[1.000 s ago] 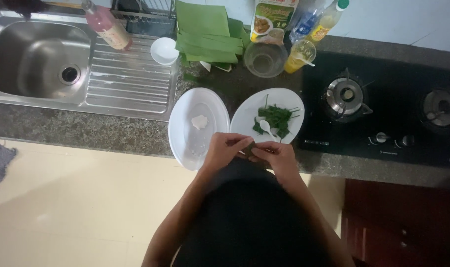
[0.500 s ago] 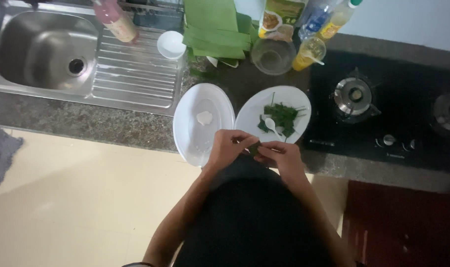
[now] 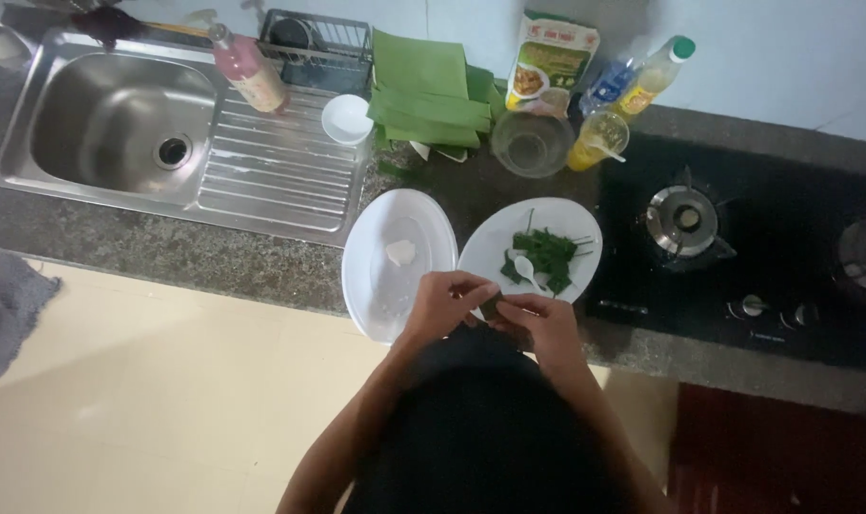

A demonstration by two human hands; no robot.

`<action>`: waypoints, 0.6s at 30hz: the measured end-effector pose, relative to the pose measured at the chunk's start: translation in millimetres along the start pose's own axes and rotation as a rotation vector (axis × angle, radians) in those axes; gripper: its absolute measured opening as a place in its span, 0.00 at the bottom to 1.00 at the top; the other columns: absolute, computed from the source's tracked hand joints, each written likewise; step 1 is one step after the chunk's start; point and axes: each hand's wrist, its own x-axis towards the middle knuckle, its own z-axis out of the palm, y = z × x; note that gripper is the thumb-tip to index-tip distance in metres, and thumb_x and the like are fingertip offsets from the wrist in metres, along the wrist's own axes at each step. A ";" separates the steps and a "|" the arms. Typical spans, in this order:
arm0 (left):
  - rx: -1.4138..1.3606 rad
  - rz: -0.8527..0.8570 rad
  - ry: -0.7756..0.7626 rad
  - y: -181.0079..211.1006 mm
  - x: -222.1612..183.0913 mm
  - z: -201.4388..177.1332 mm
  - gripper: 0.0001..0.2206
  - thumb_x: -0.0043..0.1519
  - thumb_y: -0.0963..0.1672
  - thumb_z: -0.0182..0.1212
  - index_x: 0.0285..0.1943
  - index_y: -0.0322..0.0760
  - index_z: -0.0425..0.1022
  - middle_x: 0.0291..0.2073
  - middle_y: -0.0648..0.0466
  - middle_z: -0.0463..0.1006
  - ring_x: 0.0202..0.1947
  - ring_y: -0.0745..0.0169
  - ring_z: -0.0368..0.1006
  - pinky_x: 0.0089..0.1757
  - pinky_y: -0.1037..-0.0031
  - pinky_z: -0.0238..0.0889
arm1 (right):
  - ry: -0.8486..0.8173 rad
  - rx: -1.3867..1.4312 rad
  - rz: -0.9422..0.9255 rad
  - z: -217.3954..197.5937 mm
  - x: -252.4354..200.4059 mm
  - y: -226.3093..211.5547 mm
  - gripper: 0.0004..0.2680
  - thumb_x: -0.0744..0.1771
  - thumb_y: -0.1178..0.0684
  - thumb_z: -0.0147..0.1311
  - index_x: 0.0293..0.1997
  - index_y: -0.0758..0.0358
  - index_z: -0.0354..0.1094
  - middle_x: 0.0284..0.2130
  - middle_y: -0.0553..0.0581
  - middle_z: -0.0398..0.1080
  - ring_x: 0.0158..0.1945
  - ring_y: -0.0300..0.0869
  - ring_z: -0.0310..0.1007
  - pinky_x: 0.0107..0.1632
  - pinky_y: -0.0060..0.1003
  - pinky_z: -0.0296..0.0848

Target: Assembling small dumplings by placing dough or paste onto leaf segments on a kitchen counter.

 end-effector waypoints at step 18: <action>-0.232 -0.203 0.344 -27.8 5.9 -19.7 0.13 0.56 0.45 0.64 0.41 0.27 0.78 0.31 0.39 0.78 0.31 0.51 0.77 0.34 0.66 0.72 | -0.258 -0.023 -0.243 20.9 121.1 -0.2 0.06 0.64 0.62 0.48 0.36 0.78 0.69 0.30 0.71 0.71 0.30 0.55 0.75 0.33 0.49 0.75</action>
